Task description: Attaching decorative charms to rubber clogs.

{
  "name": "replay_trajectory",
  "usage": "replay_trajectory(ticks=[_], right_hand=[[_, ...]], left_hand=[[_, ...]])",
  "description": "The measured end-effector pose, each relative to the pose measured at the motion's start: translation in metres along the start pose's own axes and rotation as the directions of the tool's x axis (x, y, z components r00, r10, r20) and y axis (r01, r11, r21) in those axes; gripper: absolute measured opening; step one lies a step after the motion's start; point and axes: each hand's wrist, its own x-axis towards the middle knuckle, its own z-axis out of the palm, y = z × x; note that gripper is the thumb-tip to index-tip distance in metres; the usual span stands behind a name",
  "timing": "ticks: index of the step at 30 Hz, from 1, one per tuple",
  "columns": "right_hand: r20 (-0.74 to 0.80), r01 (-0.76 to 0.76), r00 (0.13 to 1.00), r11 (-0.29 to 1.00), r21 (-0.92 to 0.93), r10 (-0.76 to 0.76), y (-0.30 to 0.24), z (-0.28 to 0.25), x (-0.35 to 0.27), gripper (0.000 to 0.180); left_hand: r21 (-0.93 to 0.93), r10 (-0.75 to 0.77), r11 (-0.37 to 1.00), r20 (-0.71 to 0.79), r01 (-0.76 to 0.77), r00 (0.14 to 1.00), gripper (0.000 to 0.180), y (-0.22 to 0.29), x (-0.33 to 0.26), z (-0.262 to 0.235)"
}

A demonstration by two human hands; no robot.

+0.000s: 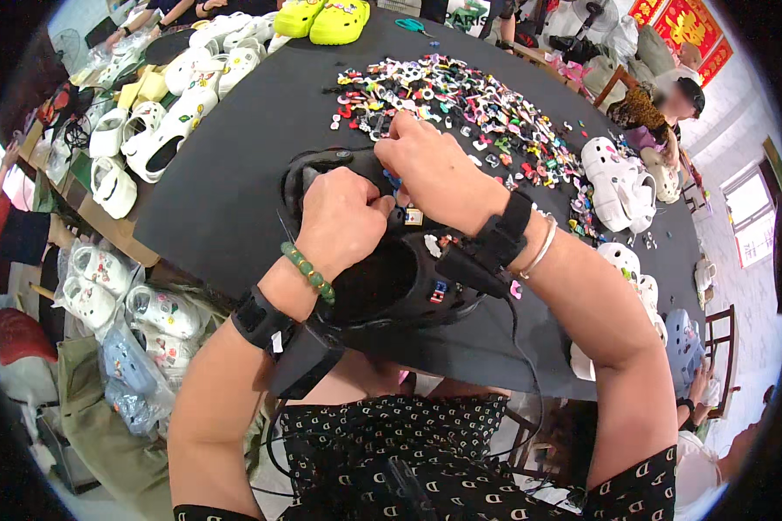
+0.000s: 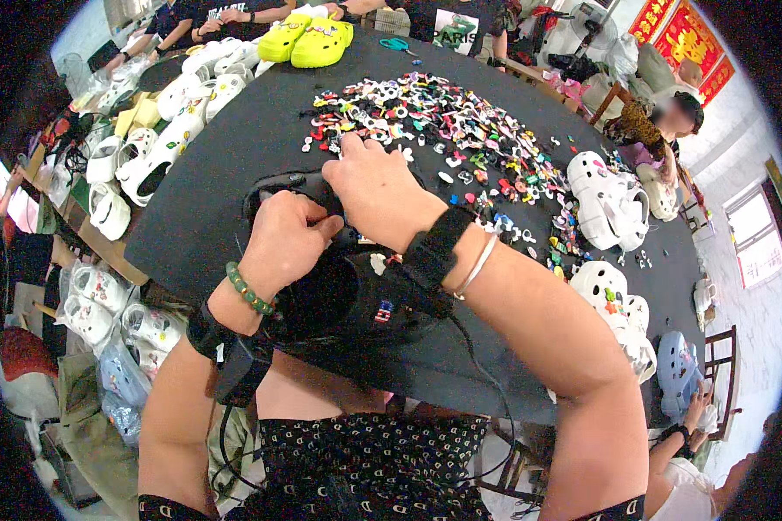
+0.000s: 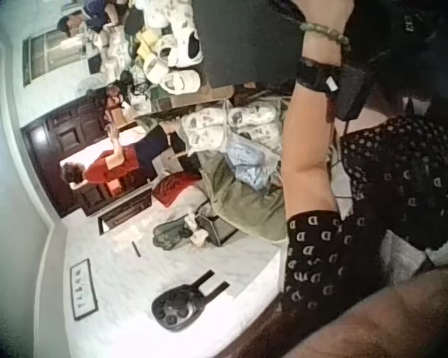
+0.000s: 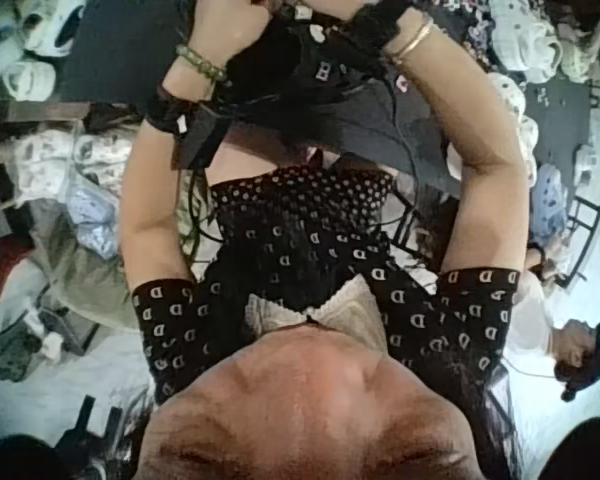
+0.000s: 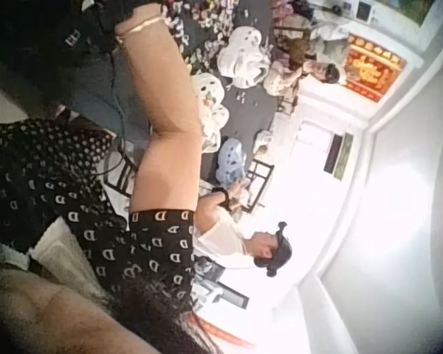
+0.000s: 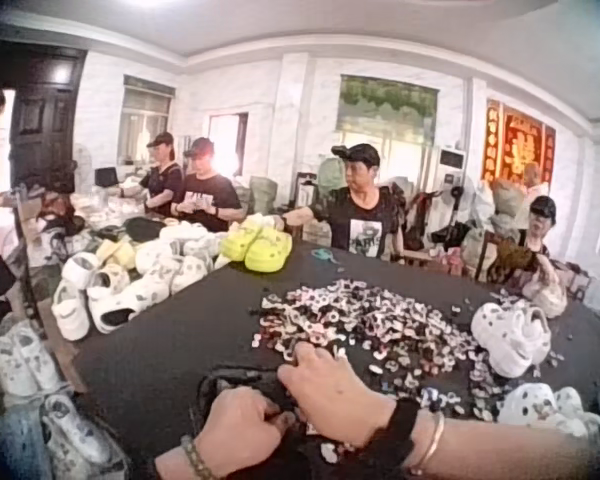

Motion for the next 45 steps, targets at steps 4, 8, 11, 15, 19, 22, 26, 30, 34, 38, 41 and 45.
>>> replay_trajectory(ticks=[4, 8, 11, 15, 19, 22, 26, 30, 34, 38, 41, 45], right_hand=[[-0.004, -0.018, 1.000, 0.999, -0.038, 0.018, 0.001, 0.006, 0.000, 0.017], [0.099, -0.063, 0.993, 0.997, 0.046, 0.058, 0.000, 0.003, 0.003, 0.026], [0.040, -0.009, 0.999, 0.996, 0.085, 0.005, 0.002, 0.003, -0.006, 0.032], [-0.060, 0.058, 0.996, 0.996, -0.067, -0.062, 0.010, 0.006, -0.030, 0.023], [-0.009, -0.001, 1.000, 0.992, -0.129, 0.000, -0.010, 0.008, -0.030, 0.021], [-0.078, 0.009, 0.997, 1.000, 0.002, -0.009, -0.013, 0.006, -0.036, 0.025], [-0.176, -0.016, 0.984, 0.994, 0.112, 0.036, -0.009, 0.011, -0.049, 0.021], [-0.353, -0.097, 0.919, 0.968, 0.231, 0.177, 0.011, 0.019, -0.078, 0.017], [-0.005, -0.503, 0.860, 0.850, 0.158, 0.510, 0.016, 0.000, -0.112, 0.023], [-0.146, -0.498, 0.835, 0.842, 0.208, 0.530, 0.021, 0.002, -0.146, 0.030], [-0.282, -0.438, 0.813, 0.855, 0.279, 0.509, 0.002, 0.005, -0.165, 0.029], [-0.335, -0.441, 0.768, 0.831, 0.340, 0.545, -0.025, 0.005, -0.185, 0.030]], left_hand=[[0.003, 0.010, 1.000, -0.014, -0.010, 1.000, 0.021, -0.001, 0.002, 0.004], [0.035, 0.010, 0.999, -0.029, -0.009, 1.000, 0.021, -0.004, 0.001, 0.003], [0.012, 0.003, 1.000, -0.054, -0.002, 0.999, 0.023, -0.004, 0.000, 0.001], [0.041, 0.093, 0.995, -0.048, -0.091, 0.995, 0.031, -0.001, 0.005, 0.008], [0.124, 0.214, 0.972, -0.105, -0.201, 0.971, 0.032, -0.021, 0.006, 0.012], [0.083, 0.207, 0.977, -0.149, -0.196, 0.967, 0.033, -0.014, -0.001, 0.006], [0.154, 0.248, 0.964, -0.247, -0.215, 0.937, 0.034, -0.017, -0.001, 0.010], [0.388, 0.258, 0.909, -0.235, -0.152, 0.937, 0.032, 0.000, -0.010, 0.013], [0.366, 0.197, 0.912, 0.004, -0.185, 0.980, 0.055, 0.016, -0.023, -0.016], [0.338, 0.389, 0.844, 0.151, -0.417, 0.909, 0.079, 0.004, -0.035, -0.045], [0.484, 0.345, 0.772, 0.224, -0.412, 0.911, 0.077, 0.004, -0.041, -0.047], [0.461, 0.251, 0.817, 0.258, -0.347, 0.933, 0.054, -0.001, -0.026, -0.037]])
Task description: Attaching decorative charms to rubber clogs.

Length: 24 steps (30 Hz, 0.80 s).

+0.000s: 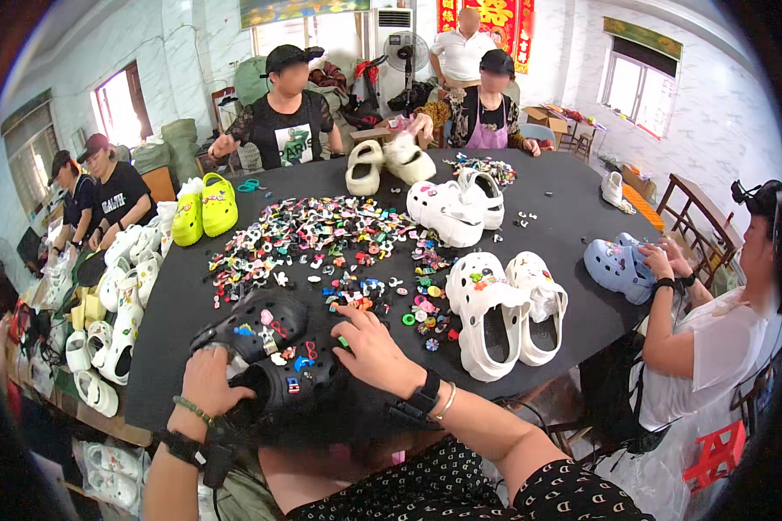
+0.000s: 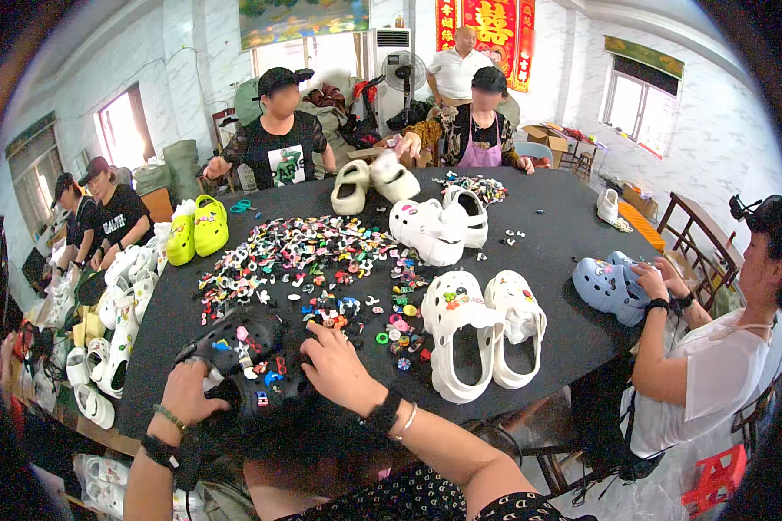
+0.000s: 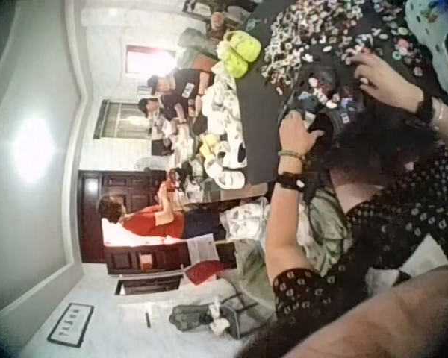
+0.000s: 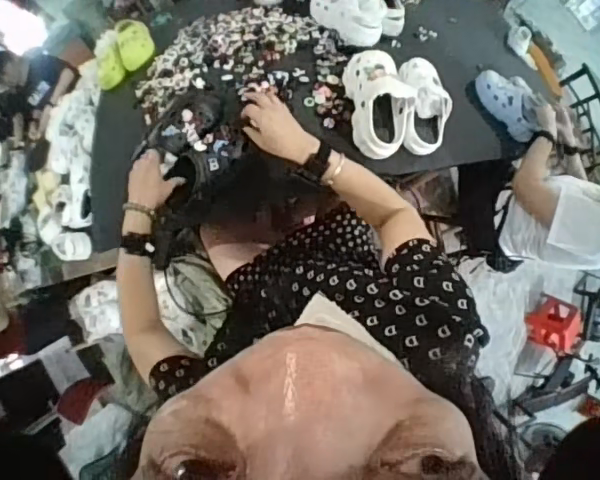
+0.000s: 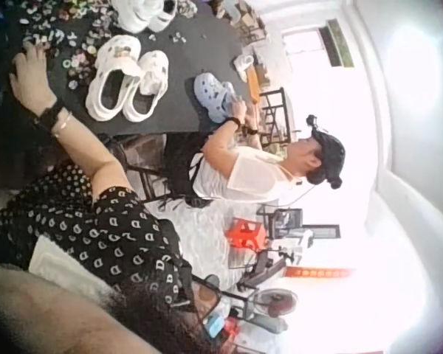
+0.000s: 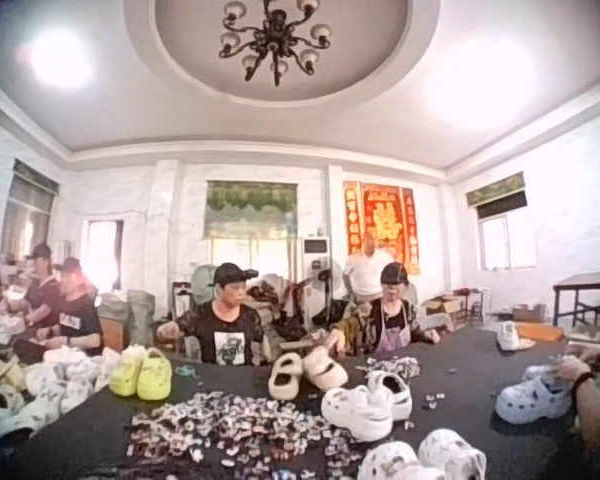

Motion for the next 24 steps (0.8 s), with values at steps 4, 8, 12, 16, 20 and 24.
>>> replay_trajectory(ticks=[4, 8, 12, 16, 20, 24], right_hand=[[-0.029, -0.012, 0.999, 0.998, 0.065, 0.014, -0.003, 0.012, -0.023, 0.031], [-0.073, -0.025, 0.997, 0.999, -0.024, 0.024, 0.010, 0.017, -0.049, 0.032], [0.050, 0.031, 0.998, 0.996, -0.083, -0.026, -0.002, 0.028, -0.058, 0.029], [0.102, -0.028, 0.994, 0.997, -0.070, 0.035, -0.009, 0.020, -0.055, 0.028], [0.180, -0.050, 0.981, 0.992, -0.119, 0.071, -0.016, 0.021, -0.055, 0.028], [0.212, -0.096, 0.968, 0.979, -0.179, 0.133, -0.017, 0.022, -0.052, 0.025]], left_hand=[[0.069, -0.022, 0.997, 0.052, 0.018, 0.998, 0.036, -0.011, 0.006, 0.011], [-0.099, -0.095, 0.992, -0.102, 0.085, 0.990, 0.030, -0.011, 0.002, 0.001], [-0.261, -0.240, 0.947, -0.195, 0.185, 0.951, 0.028, -0.065, -0.027, -0.024], [-0.286, -0.394, 0.908, -0.344, 0.305, 0.852, 0.030, -0.125, -0.030, -0.046], [-0.179, -0.562, 0.824, -0.376, 0.537, 0.737, 0.039, -0.226, -0.036, -0.057], [-0.052, -0.788, 0.553, -0.355, 0.831, 0.503, 0.056, -0.291, -0.006, -0.084]])
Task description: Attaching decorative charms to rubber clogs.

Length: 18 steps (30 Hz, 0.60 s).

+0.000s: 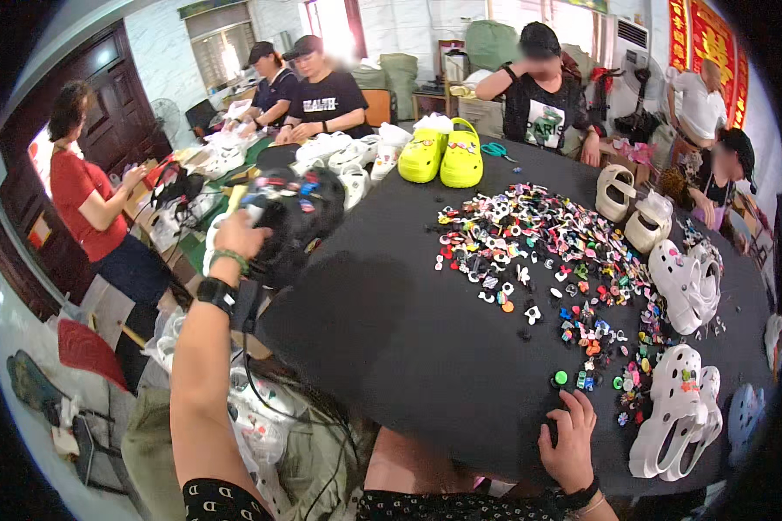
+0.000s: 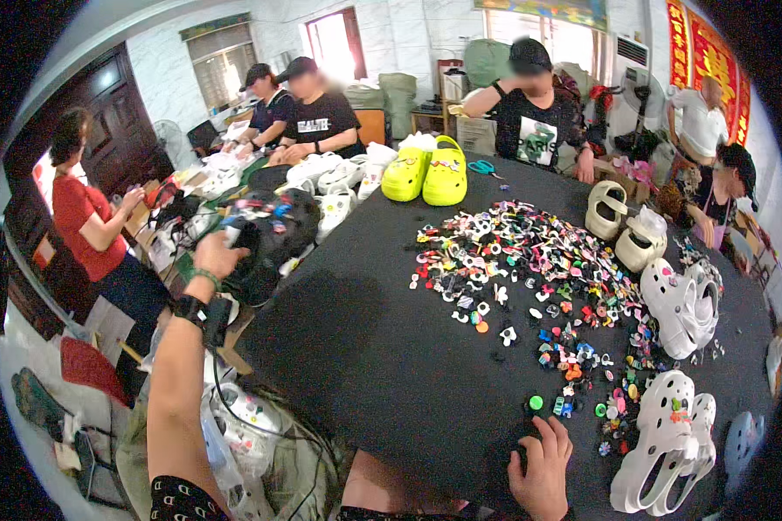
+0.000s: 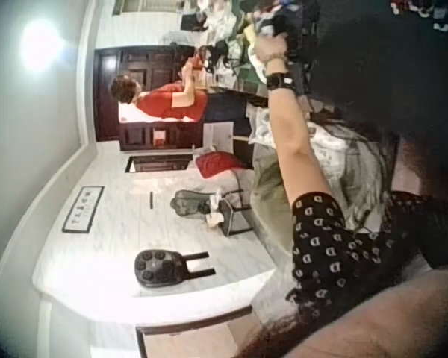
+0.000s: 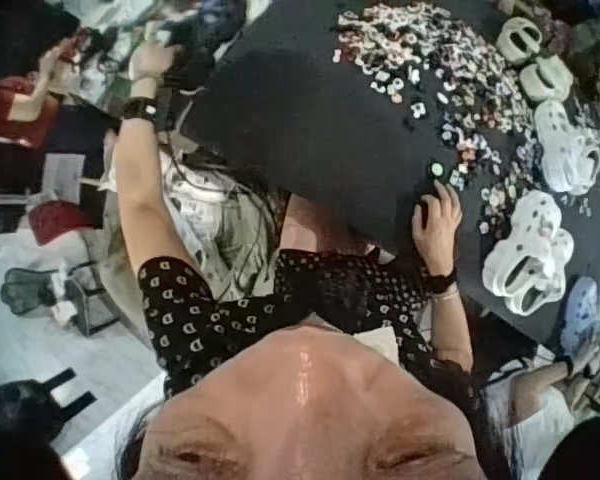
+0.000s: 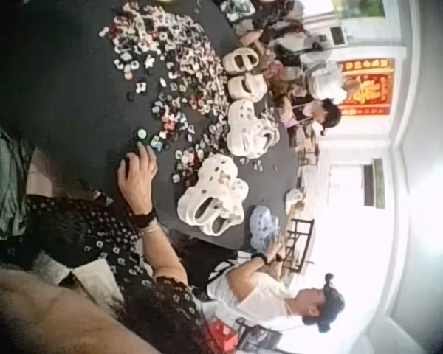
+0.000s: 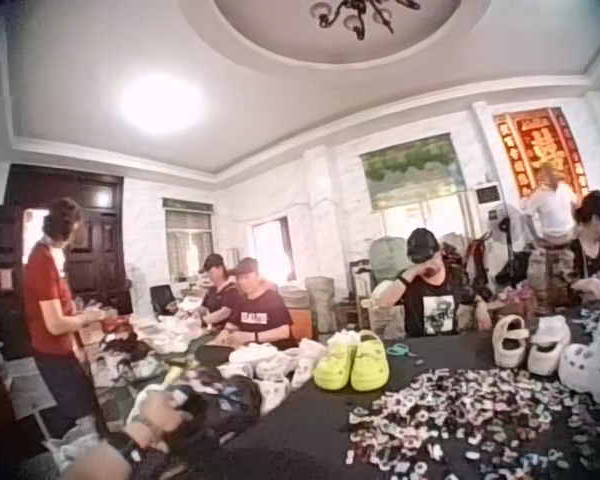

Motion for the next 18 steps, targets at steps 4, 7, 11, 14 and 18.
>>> replay_trajectory(ticks=[4, 7, 11, 14, 18], right_hand=[[0.002, -0.011, 1.000, 0.999, -0.045, 0.011, -0.003, -0.002, 0.004, 0.026], [-0.005, 0.064, 0.998, 0.998, -0.007, -0.064, 0.000, 0.001, 0.009, 0.027], [-0.028, 0.038, 0.999, 0.999, -0.026, -0.039, 0.002, -0.002, 0.004, 0.026], [-0.048, 0.065, 0.997, 0.996, -0.057, -0.068, 0.002, -0.001, 0.003, 0.025], [-0.087, 0.114, 0.990, 0.993, -0.018, -0.115, 0.005, 0.002, 0.005, 0.024]], left_hand=[[0.009, -0.106, 0.994, -0.204, 0.110, 0.973, 0.066, -0.047, 0.071, 0.023], [-0.144, -0.116, 0.986, -0.234, 0.084, 0.965, 0.069, -0.131, 0.121, 0.073], [-0.024, 0.189, 0.978, -0.335, -0.209, 0.923, 0.073, -0.105, 0.108, 0.136], [-0.244, -0.043, 0.970, -0.204, -0.008, 0.978, 0.066, -0.078, 0.096, 0.130], [-0.060, 0.161, 0.978, -0.375, -0.198, 0.913, 0.035, -0.055, 0.080, 0.105]])
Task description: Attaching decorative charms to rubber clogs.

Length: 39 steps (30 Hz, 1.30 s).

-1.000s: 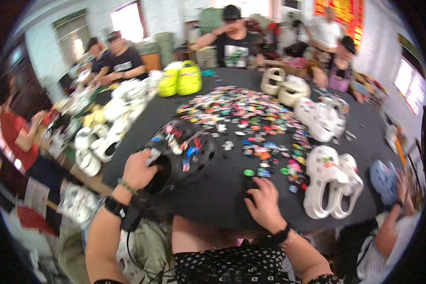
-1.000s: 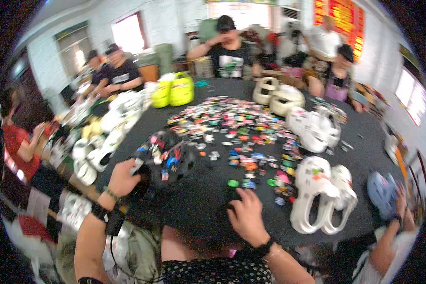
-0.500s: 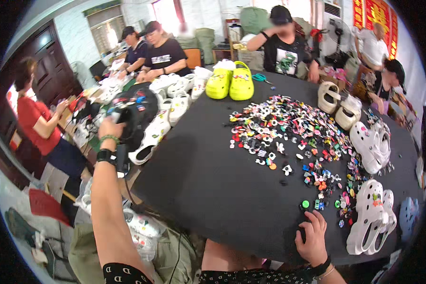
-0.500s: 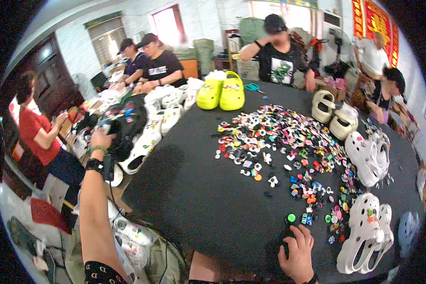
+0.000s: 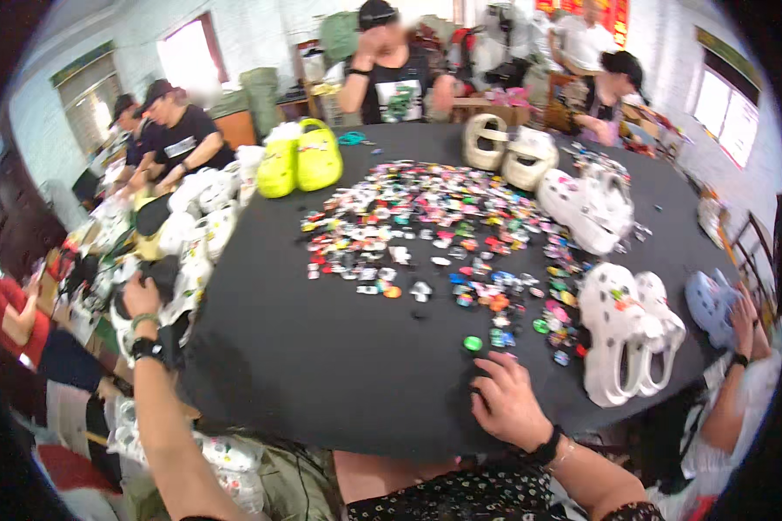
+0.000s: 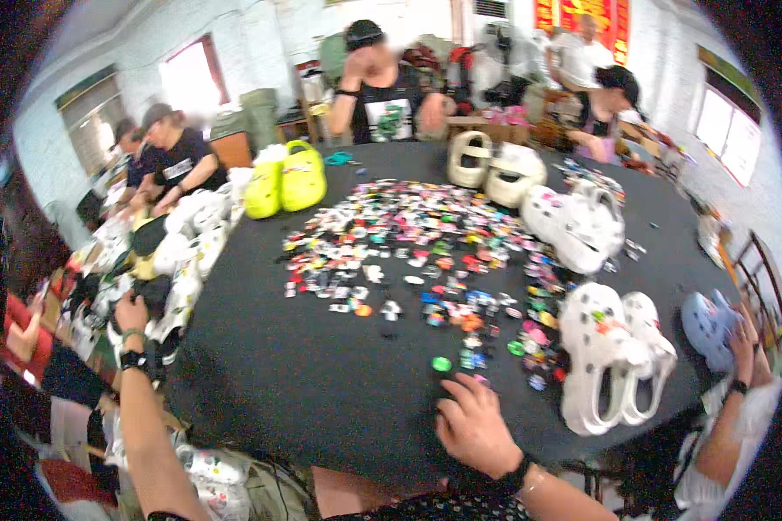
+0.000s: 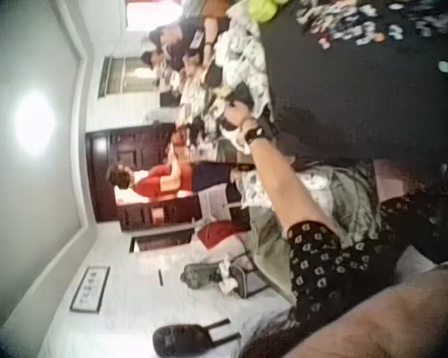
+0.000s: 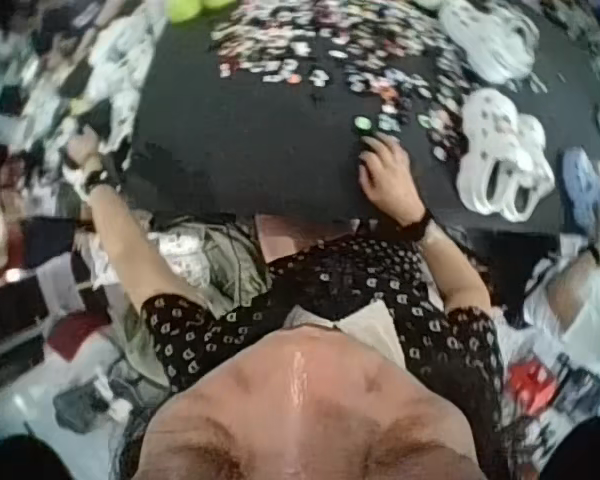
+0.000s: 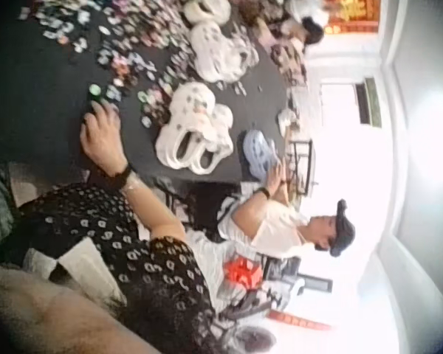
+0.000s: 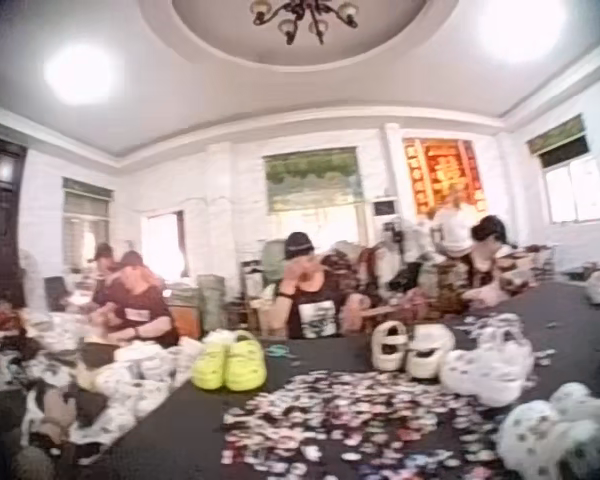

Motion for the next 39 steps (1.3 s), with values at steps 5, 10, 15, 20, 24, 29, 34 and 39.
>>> replay_trajectory(ticks=[5, 10, 15, 20, 24, 29, 34, 39], right_hand=[[-0.042, 0.001, 0.999, 1.000, -0.025, -0.002, 0.000, 0.002, -0.002, 0.022], [-0.102, 0.032, 0.994, 0.999, -0.004, -0.033, 0.002, 0.003, -0.009, 0.023], [0.119, -0.079, 0.990, 0.997, -0.007, 0.079, 0.021, 0.026, -0.024, 0.029], [-0.121, 0.027, 0.992, 0.998, -0.051, -0.033, 0.016, 0.054, -0.018, 0.033], [-0.099, -0.009, 0.995, 1.000, -0.029, 0.006, 0.012, 0.056, -0.019, 0.033], [-0.145, 0.022, 0.989, 0.998, 0.059, -0.013, 0.025, 0.102, -0.023, 0.036], [-0.275, 0.013, 0.962, 0.998, 0.065, 0.006, 0.025, 0.133, -0.023, 0.038], [-0.247, 0.107, 0.964, 0.994, 0.037, -0.094, 0.021, 0.092, -0.031, 0.043]], left_hand=[[-0.373, 0.429, 0.840, 0.012, -0.394, 0.903, 0.024, 0.163, -0.040, -0.057], [-0.781, 0.766, 0.409, 0.012, -0.472, 0.643, 0.013, 0.377, -0.166, -0.181], [-0.960, 0.971, 0.190, 0.214, 0.205, 0.103, 0.026, 0.513, -0.328, -0.265], [-0.985, 0.910, -0.090, -0.142, -0.148, 0.390, 0.062, 0.582, -0.463, -0.243], [-0.964, 0.943, 0.247, 0.263, 0.103, 0.204, 0.056, 0.637, -0.462, -0.237], [-0.871, 0.877, 0.480, 0.474, -0.099, 0.079, 0.093, 0.681, -0.476, -0.228], [-0.824, 0.836, 0.543, 0.548, -0.161, 0.011, 0.075, 0.692, -0.472, -0.233], [-0.874, 0.812, 0.482, 0.472, 0.060, 0.343, 0.049, 0.664, -0.467, -0.227]])
